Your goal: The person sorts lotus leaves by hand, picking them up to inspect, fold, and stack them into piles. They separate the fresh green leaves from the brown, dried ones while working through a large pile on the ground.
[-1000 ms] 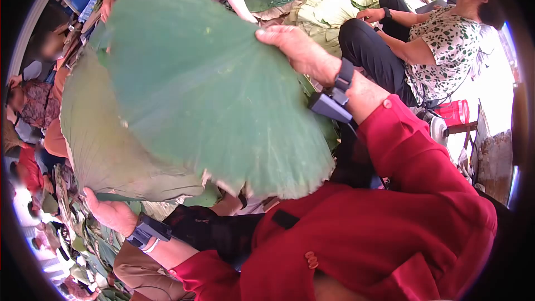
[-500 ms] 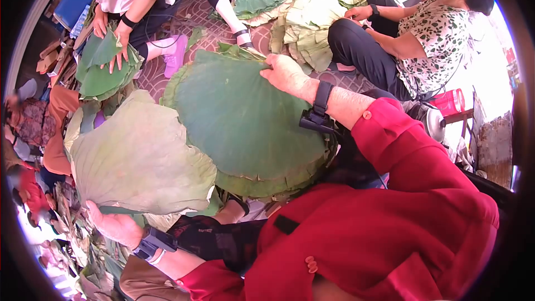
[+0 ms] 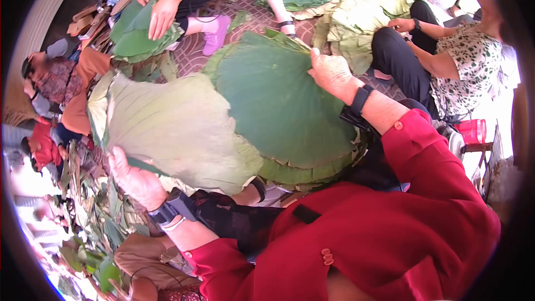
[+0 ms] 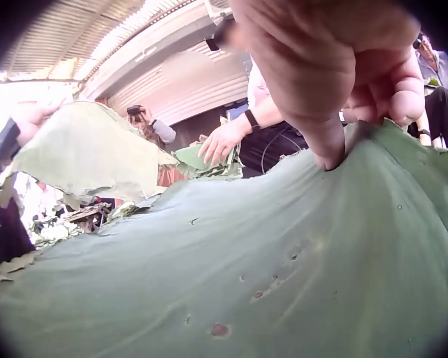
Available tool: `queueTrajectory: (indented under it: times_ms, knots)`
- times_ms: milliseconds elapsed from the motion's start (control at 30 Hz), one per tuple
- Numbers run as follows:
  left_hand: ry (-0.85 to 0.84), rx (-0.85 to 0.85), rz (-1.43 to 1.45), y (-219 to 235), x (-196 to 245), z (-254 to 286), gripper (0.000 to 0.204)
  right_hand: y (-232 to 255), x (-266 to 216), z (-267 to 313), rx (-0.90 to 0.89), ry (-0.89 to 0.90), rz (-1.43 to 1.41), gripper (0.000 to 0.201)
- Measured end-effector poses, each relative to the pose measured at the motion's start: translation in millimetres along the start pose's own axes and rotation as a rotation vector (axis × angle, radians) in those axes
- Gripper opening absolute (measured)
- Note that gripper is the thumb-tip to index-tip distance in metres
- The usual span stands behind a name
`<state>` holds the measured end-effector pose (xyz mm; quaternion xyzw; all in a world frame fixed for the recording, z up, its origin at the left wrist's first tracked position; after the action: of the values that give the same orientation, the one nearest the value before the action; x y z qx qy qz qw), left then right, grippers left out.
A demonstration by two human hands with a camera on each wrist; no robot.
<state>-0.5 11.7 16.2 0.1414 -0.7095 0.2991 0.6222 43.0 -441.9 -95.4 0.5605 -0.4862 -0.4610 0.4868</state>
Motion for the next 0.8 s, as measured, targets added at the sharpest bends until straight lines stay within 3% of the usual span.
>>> queueTrajectory:
  times_ms: [67,100,133,233,267,367,500,533,633,667,800]
  knots:
    - [-0.006,-0.014,0.048,-20,2,18,0.038,6,-3,1,-0.02,-0.002,0.021,0.047]
    - [-0.009,-0.103,0.024,-21,0,19,0.033,10,-4,1,-0.011,0.011,0.047,0.047]
    - [-0.056,-0.136,-0.015,-24,-6,22,0.038,19,-7,2,0.034,0.041,0.032,0.044]
    - [0.044,-0.423,0.111,-42,-17,40,0.028,53,-31,5,0.303,0.279,-0.204,0.039]
    - [0.033,-0.455,0.058,-47,-19,48,0.024,58,-39,9,0.356,0.322,-0.406,0.037]
    - [0.048,-0.558,0.009,-59,-29,60,0.022,87,-66,18,0.378,0.416,-0.614,0.034]
    - [0.139,-0.741,-0.072,-89,-37,84,0.015,127,-99,31,0.594,0.654,-0.637,0.034]
    - [0.249,-0.768,-0.088,-96,-36,93,0.016,130,-103,32,0.61,0.687,-0.643,0.036]
    - [0.268,-0.861,-0.104,-111,-39,108,0.016,130,-112,35,0.618,0.756,-0.575,0.037]
    - [0.359,-0.898,-0.101,-113,-39,112,0.016,130,-114,36,0.612,0.773,-0.538,0.037]
    - [0.354,-0.981,-0.142,-116,-57,116,0.015,118,-110,31,0.578,0.764,-0.557,0.032]
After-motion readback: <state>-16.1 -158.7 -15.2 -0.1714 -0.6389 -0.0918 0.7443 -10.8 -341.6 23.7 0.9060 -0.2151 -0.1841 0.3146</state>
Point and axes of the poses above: each hand's wrist, its own z-axis away from the middle knuckle, its own y-axis out of the back of the hand, x = y × z, the point moved 3 cm from there along -z, towards the middle knuckle, and after that the axes turned 6 degrees about y, right-handed, at the moved point
